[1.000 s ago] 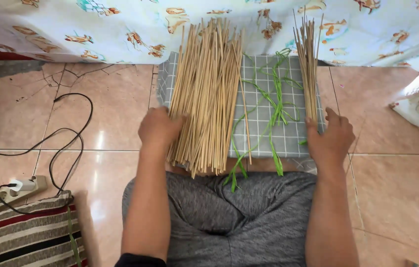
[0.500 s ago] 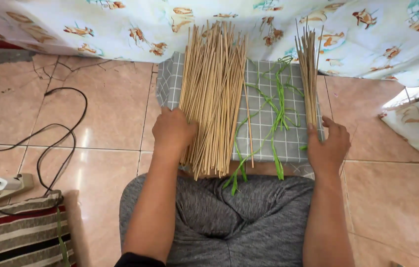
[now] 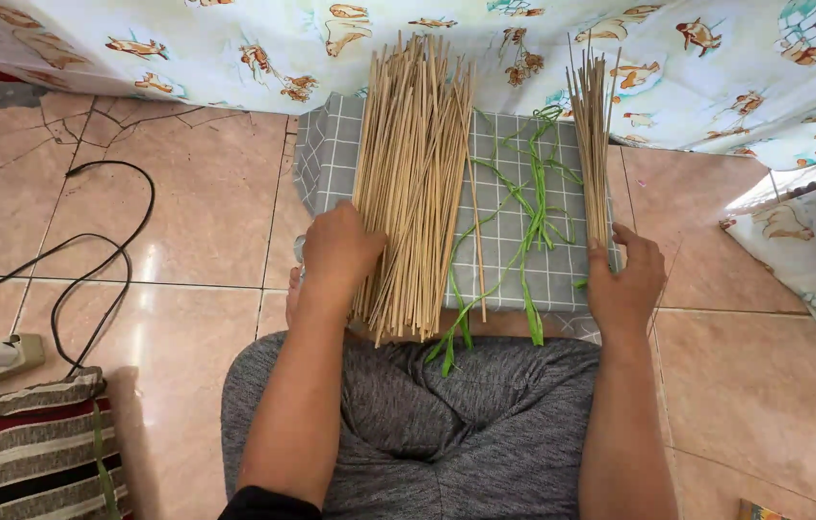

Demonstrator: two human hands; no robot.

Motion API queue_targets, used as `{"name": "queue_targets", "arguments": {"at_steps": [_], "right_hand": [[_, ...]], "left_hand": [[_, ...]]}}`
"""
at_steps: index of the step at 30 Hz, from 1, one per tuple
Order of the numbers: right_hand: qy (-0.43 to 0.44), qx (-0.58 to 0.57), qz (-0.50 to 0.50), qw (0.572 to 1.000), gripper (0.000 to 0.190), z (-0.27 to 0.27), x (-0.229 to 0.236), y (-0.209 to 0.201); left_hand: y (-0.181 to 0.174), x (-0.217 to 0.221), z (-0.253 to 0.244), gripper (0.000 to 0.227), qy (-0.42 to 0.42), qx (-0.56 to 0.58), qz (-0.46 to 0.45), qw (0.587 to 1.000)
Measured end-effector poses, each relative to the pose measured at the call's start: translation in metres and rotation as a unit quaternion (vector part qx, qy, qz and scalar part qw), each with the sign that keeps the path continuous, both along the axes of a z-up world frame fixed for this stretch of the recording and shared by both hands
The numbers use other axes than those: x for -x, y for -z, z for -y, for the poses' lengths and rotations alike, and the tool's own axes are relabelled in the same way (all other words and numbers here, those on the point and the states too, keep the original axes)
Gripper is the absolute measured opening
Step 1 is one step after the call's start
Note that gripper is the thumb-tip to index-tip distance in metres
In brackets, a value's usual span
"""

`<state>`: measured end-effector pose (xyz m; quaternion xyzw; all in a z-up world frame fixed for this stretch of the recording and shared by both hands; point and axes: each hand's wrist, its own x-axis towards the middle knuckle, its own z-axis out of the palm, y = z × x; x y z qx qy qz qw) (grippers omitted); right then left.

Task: The person is gathering groups of thin wooden sticks and securing them into bundles by tying green plastic strips around them.

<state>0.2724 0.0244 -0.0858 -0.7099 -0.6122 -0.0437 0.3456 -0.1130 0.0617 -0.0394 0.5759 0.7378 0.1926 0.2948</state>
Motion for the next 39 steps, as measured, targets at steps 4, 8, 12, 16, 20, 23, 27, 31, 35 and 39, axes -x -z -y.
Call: {"name": "queue_targets", "arguments": {"at_steps": [4, 8, 12, 16, 20, 23, 27, 31, 35, 39], "right_hand": [[-0.003, 0.003, -0.003, 1.0, 0.04, -0.003, -0.006, 0.004], [-0.005, 0.013, -0.028, 1.0, 0.04, -0.001, -0.004, 0.001], [-0.007, 0.016, -0.017, 1.0, 0.039, -0.004, -0.008, 0.005], [-0.005, 0.015, -0.021, 1.0, 0.039, -0.001, -0.003, 0.0], [-0.001, 0.02, -0.025, 0.999, 0.039, 0.001, -0.002, -0.002], [-0.003, 0.007, -0.007, 1.0, 0.04, -0.001, -0.004, 0.002], [0.009, 0.038, -0.03, 0.999, 0.04, -0.002, -0.003, -0.003], [-0.001, 0.03, -0.037, 0.999, 0.041, 0.0, -0.001, -0.006], [-0.007, 0.036, -0.039, 0.999, 0.04, 0.001, 0.0, -0.01], [-0.014, 0.035, -0.042, 0.998, 0.041, 0.001, -0.003, -0.004]], "left_hand": [[-0.001, -0.003, -0.005, 0.041, 0.008, -0.014, 0.026, 1.0], [-0.01, -0.006, 0.001, 0.054, 0.004, -0.001, 0.035, 0.999], [-0.018, -0.004, 0.001, 0.059, 0.022, 0.001, 0.027, 0.999], [-0.011, -0.003, -0.001, 0.062, 0.014, -0.005, 0.039, 0.999], [-0.012, -0.003, -0.005, 0.061, 0.014, -0.003, 0.025, 1.0], [-0.015, -0.003, -0.001, 0.064, 0.01, -0.007, 0.041, 0.999], [-0.023, -0.005, 0.002, 0.078, 0.027, -0.019, 0.028, 0.999], [-0.042, -0.007, 0.008, 0.076, 0.022, -0.002, 0.045, 0.999], [-0.023, 0.003, 0.0, 0.079, -0.002, -0.017, 0.103, 0.995], [-0.012, 0.01, -0.004, 0.079, -0.01, -0.024, 0.187, 0.982]]}}
